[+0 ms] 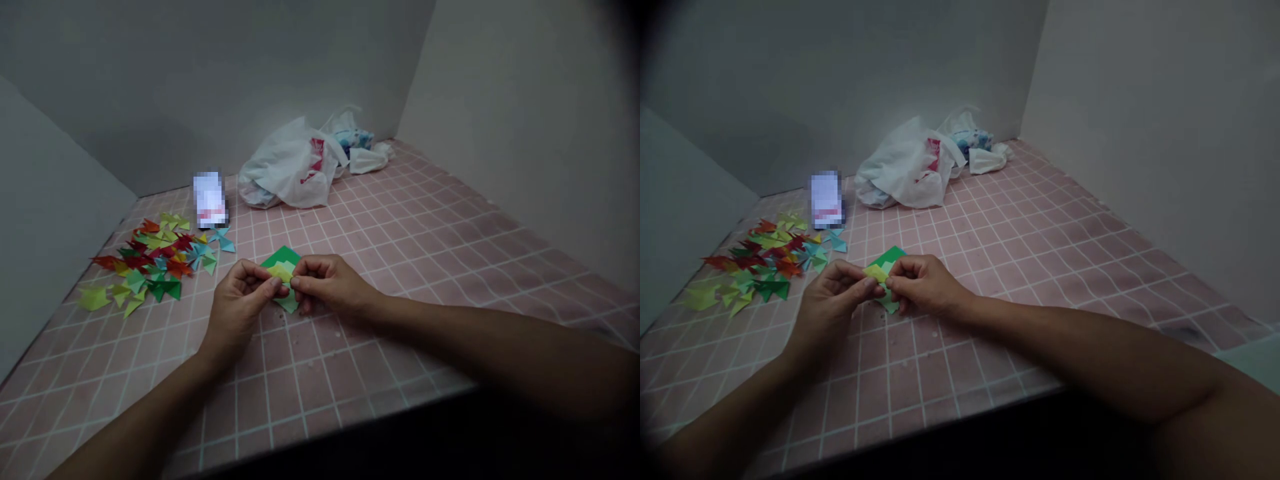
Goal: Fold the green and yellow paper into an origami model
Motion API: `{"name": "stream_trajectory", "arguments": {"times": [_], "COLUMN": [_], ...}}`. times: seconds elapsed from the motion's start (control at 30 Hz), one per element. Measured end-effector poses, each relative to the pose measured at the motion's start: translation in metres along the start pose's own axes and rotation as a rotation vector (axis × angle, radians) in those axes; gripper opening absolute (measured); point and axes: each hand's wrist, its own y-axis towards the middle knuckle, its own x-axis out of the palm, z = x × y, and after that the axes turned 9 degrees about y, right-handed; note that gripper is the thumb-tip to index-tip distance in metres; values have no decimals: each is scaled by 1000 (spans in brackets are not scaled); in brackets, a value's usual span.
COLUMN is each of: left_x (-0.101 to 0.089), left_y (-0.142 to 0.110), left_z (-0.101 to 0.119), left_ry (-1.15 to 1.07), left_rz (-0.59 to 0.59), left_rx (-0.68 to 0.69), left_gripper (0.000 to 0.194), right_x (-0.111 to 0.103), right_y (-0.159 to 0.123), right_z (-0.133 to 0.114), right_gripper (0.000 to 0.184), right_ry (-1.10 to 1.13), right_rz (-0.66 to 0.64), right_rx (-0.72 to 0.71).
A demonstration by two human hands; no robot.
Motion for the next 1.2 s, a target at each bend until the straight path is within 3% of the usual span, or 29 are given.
{"name": "stream_trajectory", "arguments": {"times": [0.47,0.73,1.2], "left_x": [1,0,1], "left_y": [-1,-1,-2], "left_z": [5,3,3], "left_ry": [30,101,30], "left_rz": [-21,-2,-1], "left_rx": [66,37,-7], "left_gripper": [19,14,15], "right_x": [-1,-1,4], "right_y": [2,0,-3], "right_z": [3,2,0], "right_gripper": [20,20,18], "right_ry": [27,17,32], "right_rz": [-9,-3,19], "right_rx": [-8,-19,-21]}}
